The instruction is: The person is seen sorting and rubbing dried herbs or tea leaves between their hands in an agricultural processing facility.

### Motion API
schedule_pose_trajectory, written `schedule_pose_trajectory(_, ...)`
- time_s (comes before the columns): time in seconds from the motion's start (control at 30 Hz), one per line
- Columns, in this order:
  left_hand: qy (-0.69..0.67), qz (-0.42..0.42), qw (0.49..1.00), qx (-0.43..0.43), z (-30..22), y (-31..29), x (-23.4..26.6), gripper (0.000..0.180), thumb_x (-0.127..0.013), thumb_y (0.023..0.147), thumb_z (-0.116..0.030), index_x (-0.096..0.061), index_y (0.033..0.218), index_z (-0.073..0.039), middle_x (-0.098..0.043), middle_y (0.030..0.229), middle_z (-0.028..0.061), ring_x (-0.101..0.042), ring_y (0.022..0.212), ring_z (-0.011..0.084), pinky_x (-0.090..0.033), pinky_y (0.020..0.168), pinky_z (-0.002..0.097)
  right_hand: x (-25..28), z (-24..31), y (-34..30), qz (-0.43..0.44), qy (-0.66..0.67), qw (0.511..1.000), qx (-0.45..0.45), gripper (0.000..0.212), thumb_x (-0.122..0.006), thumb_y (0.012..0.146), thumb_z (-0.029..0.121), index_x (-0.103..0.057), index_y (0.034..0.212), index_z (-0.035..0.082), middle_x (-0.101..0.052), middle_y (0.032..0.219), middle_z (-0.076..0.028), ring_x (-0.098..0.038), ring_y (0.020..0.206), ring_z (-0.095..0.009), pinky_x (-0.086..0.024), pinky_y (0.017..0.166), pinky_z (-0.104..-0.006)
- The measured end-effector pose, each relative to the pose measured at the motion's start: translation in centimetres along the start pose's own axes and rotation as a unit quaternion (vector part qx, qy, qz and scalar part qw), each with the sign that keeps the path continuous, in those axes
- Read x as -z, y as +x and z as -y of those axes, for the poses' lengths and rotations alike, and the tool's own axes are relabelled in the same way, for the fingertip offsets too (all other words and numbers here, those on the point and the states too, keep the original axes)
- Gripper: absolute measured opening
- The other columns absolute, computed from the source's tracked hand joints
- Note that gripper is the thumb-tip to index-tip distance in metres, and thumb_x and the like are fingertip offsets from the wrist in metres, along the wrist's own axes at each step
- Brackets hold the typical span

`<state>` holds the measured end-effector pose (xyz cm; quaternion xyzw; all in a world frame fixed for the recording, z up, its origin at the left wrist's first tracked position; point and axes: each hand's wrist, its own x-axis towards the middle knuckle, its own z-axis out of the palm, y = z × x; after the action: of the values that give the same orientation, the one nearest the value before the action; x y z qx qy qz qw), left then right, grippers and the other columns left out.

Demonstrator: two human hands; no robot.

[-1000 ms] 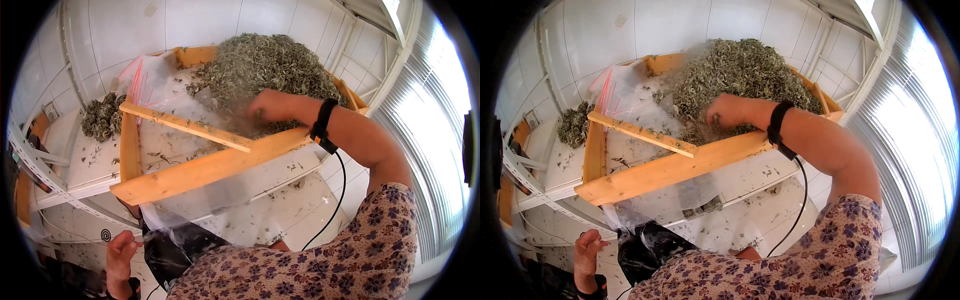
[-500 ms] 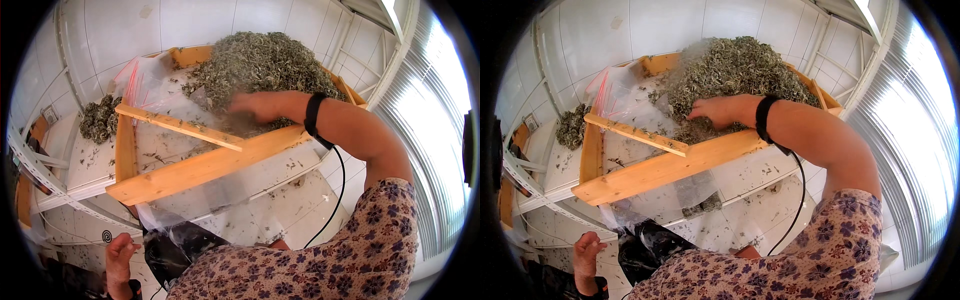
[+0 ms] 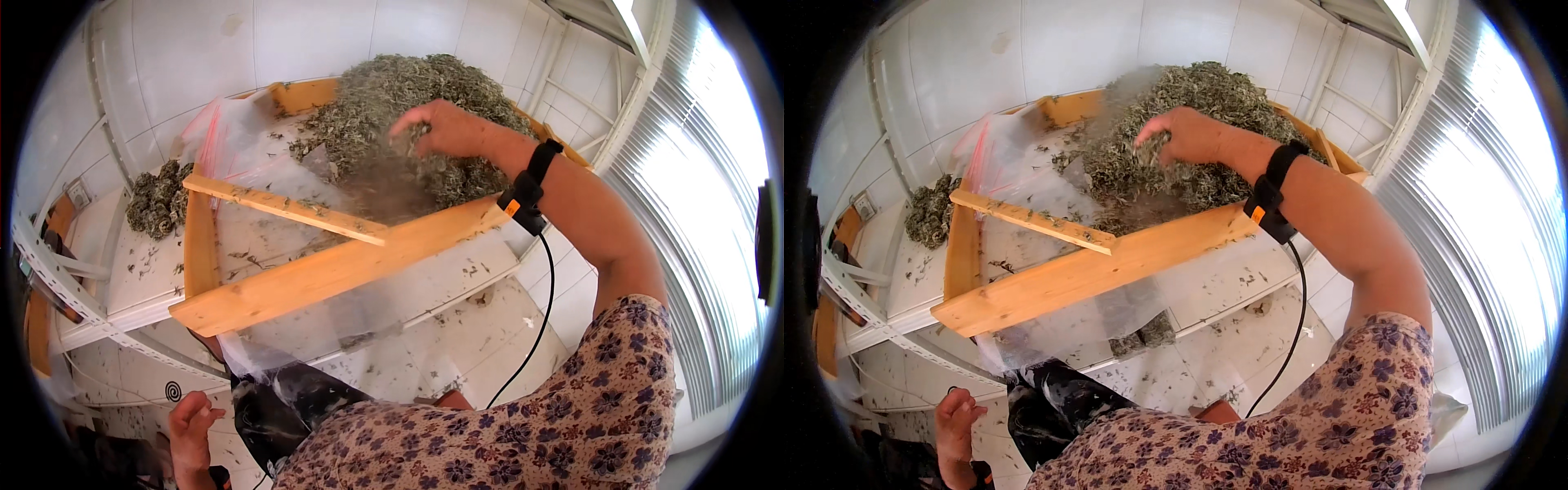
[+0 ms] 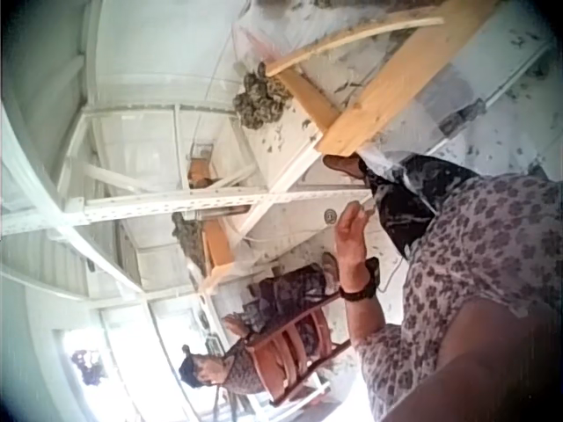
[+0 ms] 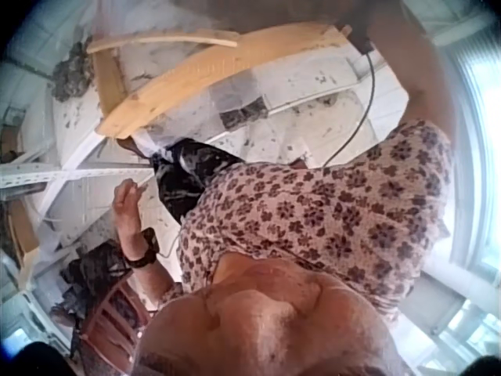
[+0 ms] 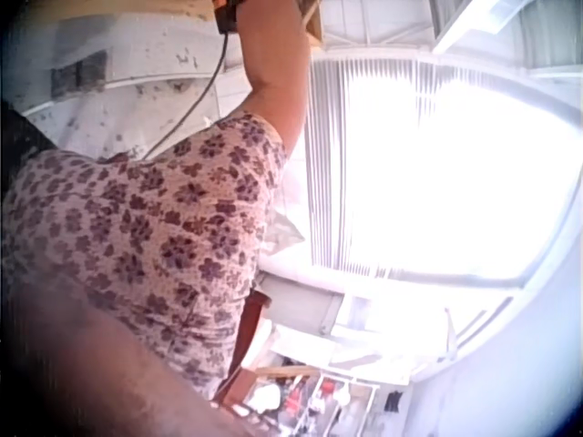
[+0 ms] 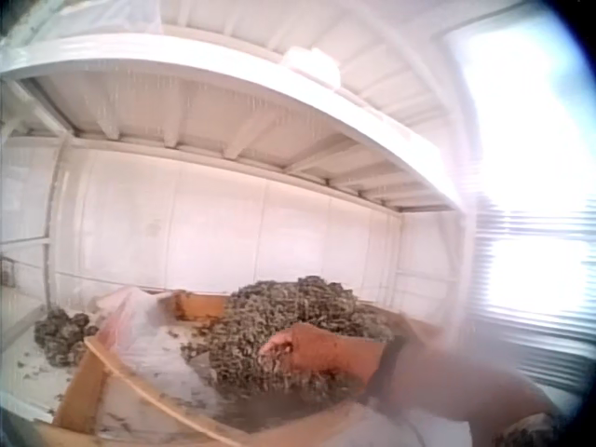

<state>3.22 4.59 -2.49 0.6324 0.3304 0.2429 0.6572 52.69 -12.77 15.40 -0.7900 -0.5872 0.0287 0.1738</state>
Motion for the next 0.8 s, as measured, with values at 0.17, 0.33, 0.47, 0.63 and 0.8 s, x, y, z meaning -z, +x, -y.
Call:
schedule_pose_trajectory(0.17,-0.028,-0.005,1.0,-0.011,0.5,0.0,-0.4,0.028,-0.061,0.079,-0.019,-0.055,0.096,0.002,-0.05,0.084,0.0045,-0.051,0.08,0.0139,-0.049,0.073,0.0329,1.6,0.7,-0.9,-0.023,0.085,0.995,-0.053,0.039,-0.067,0.066,0.007,-0.064,0.104,0.016,-0.057,0.116,-0.013,-0.053,0.106,-0.025,-0.04,0.093,-0.0358)
schedule_pose_trajectory(0.33,-0.028,0.003,1.0,0.011,0.5,0.1,-0.1,0.033,-0.066,0.078,-0.022,-0.056,0.099,0.001,-0.052,0.087,0.0045,-0.052,0.08,0.0136,-0.05,0.073,0.0333,0.8,0.6,-1.6,0.056,-0.007,0.998,-0.038,0.04,-0.065,0.068,0.005,-0.063,0.106,0.016,-0.057,0.115,-0.013,-0.053,0.103,-0.023,-0.04,0.091,-0.0343)
schedule_pose_trajectory(0.47,-0.048,0.001,0.999,0.005,0.4,-0.1,-0.3,0.033,-0.066,0.078,-0.022,-0.056,0.1,0.001,-0.053,0.087,0.0041,-0.053,0.08,0.0134,-0.051,0.073,0.0331,0.8,1.1,-1.8,0.006,0.116,0.99,-0.076,0.041,-0.065,0.067,0.004,-0.063,0.107,0.016,-0.056,0.116,-0.013,-0.053,0.104,-0.023,-0.039,0.093,-0.0346)
schedule_pose_trajectory(0.63,-0.092,-0.029,0.995,-0.008,-0.5,-0.2,-1.5,0.028,-0.064,0.076,-0.011,-0.057,0.098,0.005,-0.055,0.088,0.0087,-0.053,0.083,0.0172,-0.051,0.073,0.0365,0.6,0.6,-1.5,-0.018,0.156,0.983,-0.092,0.041,-0.065,0.067,0.004,-0.063,0.107,0.014,-0.056,0.116,-0.013,-0.052,0.106,-0.023,-0.039,0.093,-0.0351)
schedule_pose_trajectory(0.8,-0.089,-0.02,0.996,-0.009,-0.2,-0.4,-1.5,0.028,-0.063,0.076,-0.009,-0.056,0.1,0.005,-0.056,0.089,0.0095,-0.053,0.084,0.0175,-0.051,0.073,0.0371,-1.7,-0.7,-1.0,0.049,0.04,0.996,-0.056,0.041,-0.063,0.067,0.002,-0.062,0.107,0.012,-0.058,0.113,-0.011,-0.055,0.101,-0.022,-0.041,0.089,-0.0314)
